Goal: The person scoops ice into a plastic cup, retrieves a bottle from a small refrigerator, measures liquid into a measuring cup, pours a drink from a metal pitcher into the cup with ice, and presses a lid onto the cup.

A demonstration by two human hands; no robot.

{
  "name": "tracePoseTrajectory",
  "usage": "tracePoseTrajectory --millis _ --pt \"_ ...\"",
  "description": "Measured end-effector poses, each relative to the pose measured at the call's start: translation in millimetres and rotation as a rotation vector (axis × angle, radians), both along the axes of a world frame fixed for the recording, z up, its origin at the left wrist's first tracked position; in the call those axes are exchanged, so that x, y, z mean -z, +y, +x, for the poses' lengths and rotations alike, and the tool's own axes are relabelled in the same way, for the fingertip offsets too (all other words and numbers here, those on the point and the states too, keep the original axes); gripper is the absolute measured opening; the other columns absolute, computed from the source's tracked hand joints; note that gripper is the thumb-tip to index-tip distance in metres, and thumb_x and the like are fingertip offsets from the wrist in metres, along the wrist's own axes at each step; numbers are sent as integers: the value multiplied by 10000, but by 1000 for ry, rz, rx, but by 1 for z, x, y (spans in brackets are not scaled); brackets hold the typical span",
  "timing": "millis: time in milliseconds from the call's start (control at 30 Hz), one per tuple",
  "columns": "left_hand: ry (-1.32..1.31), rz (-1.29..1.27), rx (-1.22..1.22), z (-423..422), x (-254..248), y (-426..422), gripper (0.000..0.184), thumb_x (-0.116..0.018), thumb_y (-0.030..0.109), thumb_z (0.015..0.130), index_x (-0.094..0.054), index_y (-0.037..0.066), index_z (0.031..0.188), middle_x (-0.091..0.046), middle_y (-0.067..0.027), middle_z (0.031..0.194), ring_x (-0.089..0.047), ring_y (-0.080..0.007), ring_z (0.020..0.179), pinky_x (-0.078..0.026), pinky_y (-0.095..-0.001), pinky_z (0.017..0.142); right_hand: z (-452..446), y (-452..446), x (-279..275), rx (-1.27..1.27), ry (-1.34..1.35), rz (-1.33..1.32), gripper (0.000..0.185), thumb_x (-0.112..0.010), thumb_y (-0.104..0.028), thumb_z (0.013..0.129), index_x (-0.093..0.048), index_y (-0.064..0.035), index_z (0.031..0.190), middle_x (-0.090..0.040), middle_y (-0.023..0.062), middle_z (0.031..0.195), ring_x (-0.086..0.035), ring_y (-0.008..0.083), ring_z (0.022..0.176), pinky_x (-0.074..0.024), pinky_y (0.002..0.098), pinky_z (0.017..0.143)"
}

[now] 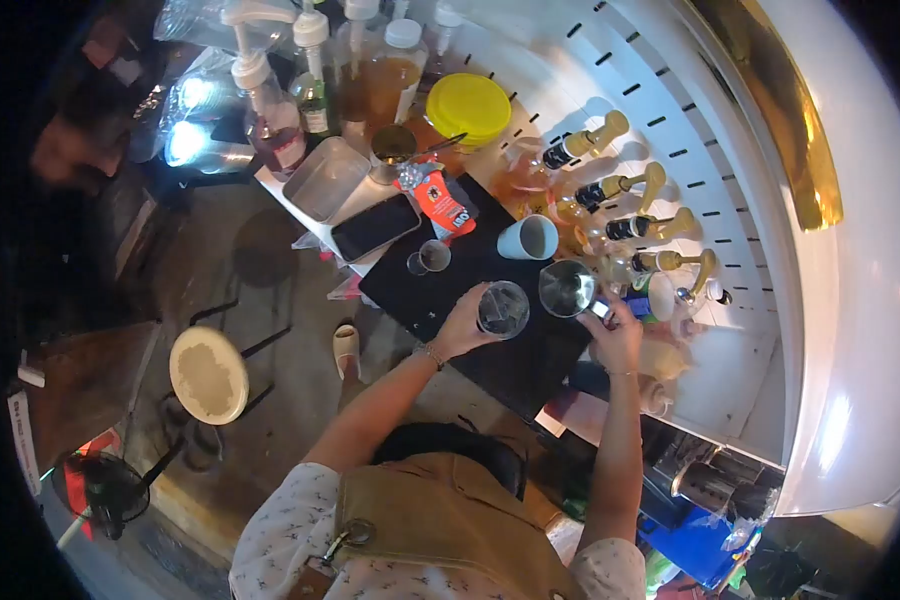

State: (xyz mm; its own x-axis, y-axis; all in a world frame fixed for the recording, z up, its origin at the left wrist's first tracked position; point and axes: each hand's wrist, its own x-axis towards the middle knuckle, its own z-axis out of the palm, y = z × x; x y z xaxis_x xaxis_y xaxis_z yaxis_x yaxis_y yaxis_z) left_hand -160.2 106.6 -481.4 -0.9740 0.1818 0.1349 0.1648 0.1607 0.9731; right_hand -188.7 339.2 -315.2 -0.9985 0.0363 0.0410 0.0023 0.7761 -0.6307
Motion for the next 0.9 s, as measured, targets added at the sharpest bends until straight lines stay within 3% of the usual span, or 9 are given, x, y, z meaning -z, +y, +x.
tracePoseTrajectory --millis 100,133,300,533,633,700,733,800,900 --pt "9 41 113 -6 -5 -6 780 -784 260 560 -414 43 1211 -466 -152 1205 -423 -314 1147 -299 -377 994 13 -8 -16 -93 30 146 328 -773 -97 594 -476 0 695 -584 63 1144 -521 111 684 -432 232 586" --pt "-7 66 23 -3 -5 -3 734 -780 258 564 -448 57 1186 -490 -135 1171 -454 -307 1105 -328 -381 968 14 -6 -16 -142 45 119 322 -773 -96 589 -490 0 708 -587 56 1137 -511 108 672 -420 228 572" --pt "22 20 -4 4 -4 12 722 -783 260 562 -455 52 1170 -494 -134 1155 -463 -297 1092 -349 -374 950 21 -14 -20 -199 66 123 321 -773 -98 579 -569 -3 806 -608 55 1071 -426 86 585 -384 220 531" --pt "11 28 -40 6 -3 13 750 -798 242 534 -437 53 1163 -497 -124 1132 -472 -290 1075 -358 -364 944 20 -1 -9 -276 140 97 385 -777 -108 568 -607 -17 902 -616 55 1050 -419 89 553 -402 224 544" --pt "8 72 -117 7 2 15 757 -798 216 532 -424 54 1171 -493 -125 1132 -470 -294 1077 -354 -361 947 21 -4 -13 -215 45 72 384 -777 -127 574 -611 -20 903 -620 69 1031 -435 124 555 -410 240 543" --pt "-16 55 -87 6 5 15 770 -785 211 535 -409 39 1185 -466 -140 1164 -437 -304 1115 -336 -363 969 19 -1 -15 -353 106 222 387 -768 -147 591 -605 -24 920 -612 84 1035 -533 190 661 -452 291 612" --pt "-37 36 -57 5 6 14 783 -772 207 539 -394 23 1199 -439 -156 1195 -404 -314 1153 -317 -365 991 19 -3 -15 -357 107 221 387 -768 -147 591 -605 -24 920 -612 84 1035 -533 190 661 -452 291 612" --pt "-1 14 -90 6 7 16 767 -783 208 538 -408 28 1183 -459 -149 1169 -432 -308 1122 -333 -362 973 20 -12 -16 -380 95 262 372 -754 -144 602 -590 -32 917 -598 100 1045 -575 263 844 -472 349 722" --pt "42 -7 -124 6 4 17 752 -794 222 541 -422 27 1165 -478 -147 1142 -458 -304 1092 -348 -360 953 22 -37 -38 -379 -25 388 390 -739 -156 616 -587 -52 960 -586 105 1052 -560 288 952 -460 379 804"
